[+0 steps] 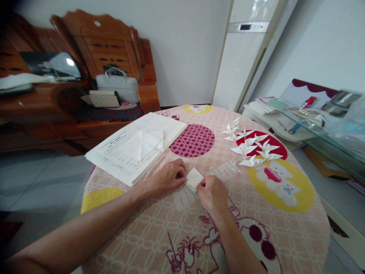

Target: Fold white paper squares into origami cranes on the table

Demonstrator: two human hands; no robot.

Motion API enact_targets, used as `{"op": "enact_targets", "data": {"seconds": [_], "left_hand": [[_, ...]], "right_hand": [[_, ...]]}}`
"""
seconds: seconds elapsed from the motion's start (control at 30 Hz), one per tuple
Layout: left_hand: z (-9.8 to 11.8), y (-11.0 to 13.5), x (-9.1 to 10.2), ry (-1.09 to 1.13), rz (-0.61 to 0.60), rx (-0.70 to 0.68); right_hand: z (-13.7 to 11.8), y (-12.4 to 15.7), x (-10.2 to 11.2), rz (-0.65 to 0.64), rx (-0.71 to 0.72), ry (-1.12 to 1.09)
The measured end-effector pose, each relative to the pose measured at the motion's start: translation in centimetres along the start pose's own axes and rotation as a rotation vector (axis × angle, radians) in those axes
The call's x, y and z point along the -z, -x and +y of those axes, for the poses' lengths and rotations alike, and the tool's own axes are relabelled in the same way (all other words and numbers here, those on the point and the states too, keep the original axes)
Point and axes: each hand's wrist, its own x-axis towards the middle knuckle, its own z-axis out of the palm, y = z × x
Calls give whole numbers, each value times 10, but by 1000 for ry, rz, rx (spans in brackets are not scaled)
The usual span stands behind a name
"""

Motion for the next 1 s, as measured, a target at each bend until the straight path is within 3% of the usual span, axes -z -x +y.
{"op": "enact_targets", "data": {"seconds": [0.2,0.43,0.8,0.93,1.0], "left_hand": [[4,0,2,-44,-25,60],[-8,-3,4,25,8,40],[-15,-6,15,153,-85,-39],[-12,-4,16,175,58,-31],[-6,-1,17,200,141,-102]], "right_hand": [[0,0,-1,-3,7,9],[-1,1,-1,5,9,7],[0,1,-1,20,25,22],[-1,1,0,12,11,26],[-1,1,0,9,1,20]]}}
